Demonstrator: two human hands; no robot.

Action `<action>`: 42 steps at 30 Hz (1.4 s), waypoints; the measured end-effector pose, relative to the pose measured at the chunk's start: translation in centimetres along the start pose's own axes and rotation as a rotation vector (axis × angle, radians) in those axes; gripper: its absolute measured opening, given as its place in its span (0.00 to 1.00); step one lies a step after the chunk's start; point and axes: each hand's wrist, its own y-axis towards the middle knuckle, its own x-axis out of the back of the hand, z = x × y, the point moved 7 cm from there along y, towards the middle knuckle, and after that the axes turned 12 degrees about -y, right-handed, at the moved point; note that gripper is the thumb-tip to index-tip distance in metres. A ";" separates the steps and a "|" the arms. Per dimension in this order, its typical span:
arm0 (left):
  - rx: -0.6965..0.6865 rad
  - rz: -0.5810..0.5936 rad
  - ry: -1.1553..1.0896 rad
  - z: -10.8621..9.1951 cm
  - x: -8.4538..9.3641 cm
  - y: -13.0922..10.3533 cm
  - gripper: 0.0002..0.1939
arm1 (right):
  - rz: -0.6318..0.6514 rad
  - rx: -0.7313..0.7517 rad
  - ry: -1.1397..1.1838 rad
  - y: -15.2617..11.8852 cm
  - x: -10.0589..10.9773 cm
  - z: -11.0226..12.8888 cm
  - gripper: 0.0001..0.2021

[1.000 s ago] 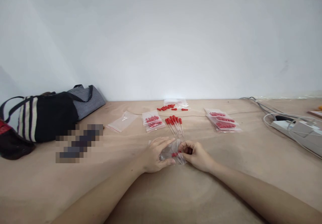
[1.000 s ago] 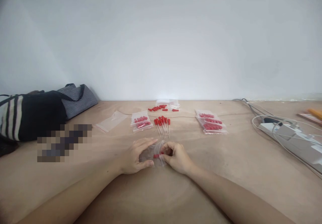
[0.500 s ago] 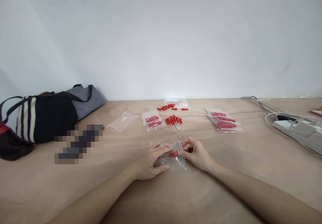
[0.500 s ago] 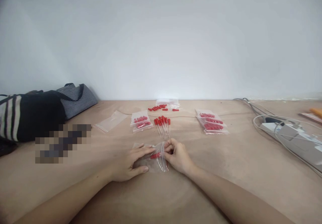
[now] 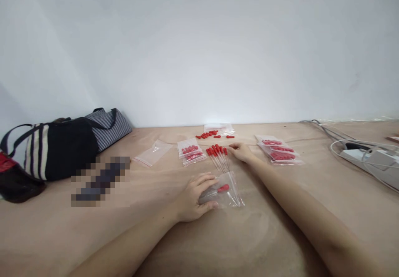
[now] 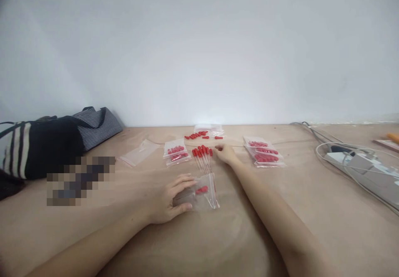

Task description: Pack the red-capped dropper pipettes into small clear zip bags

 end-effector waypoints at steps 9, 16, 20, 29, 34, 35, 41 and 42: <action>0.102 0.042 -0.004 0.4 1.0 -1.4 0.25 | -0.037 -0.061 0.033 0.4 -0.3 0.0 0.10; 0.141 0.097 0.042 0.5 0.6 -1.2 0.25 | -0.124 -0.076 0.277 -7.1 4.2 -2.4 0.17; 0.147 0.114 0.040 0.7 0.5 -1.2 0.25 | -0.212 -0.159 0.567 -10.5 5.4 -4.2 0.18; 0.142 0.092 0.039 0.7 0.6 -1.1 0.25 | -0.085 -0.168 0.630 -12.6 3.5 -1.6 0.18; 0.155 0.096 0.039 0.9 0.5 -1.1 0.26 | 0.136 -0.067 0.545 -13.9 1.8 0.8 0.16; 0.156 0.092 0.037 0.9 0.5 -1.1 0.26 | 0.158 -0.024 0.487 -14.0 1.6 1.2 0.15; 0.141 0.082 0.036 0.8 0.6 -1.0 0.25 | 0.227 0.123 0.223 -14.0 0.4 2.1 0.08; 0.137 0.087 0.037 0.7 0.6 -1.0 0.25 | 0.236 0.133 0.224 -13.9 0.2 2.2 0.07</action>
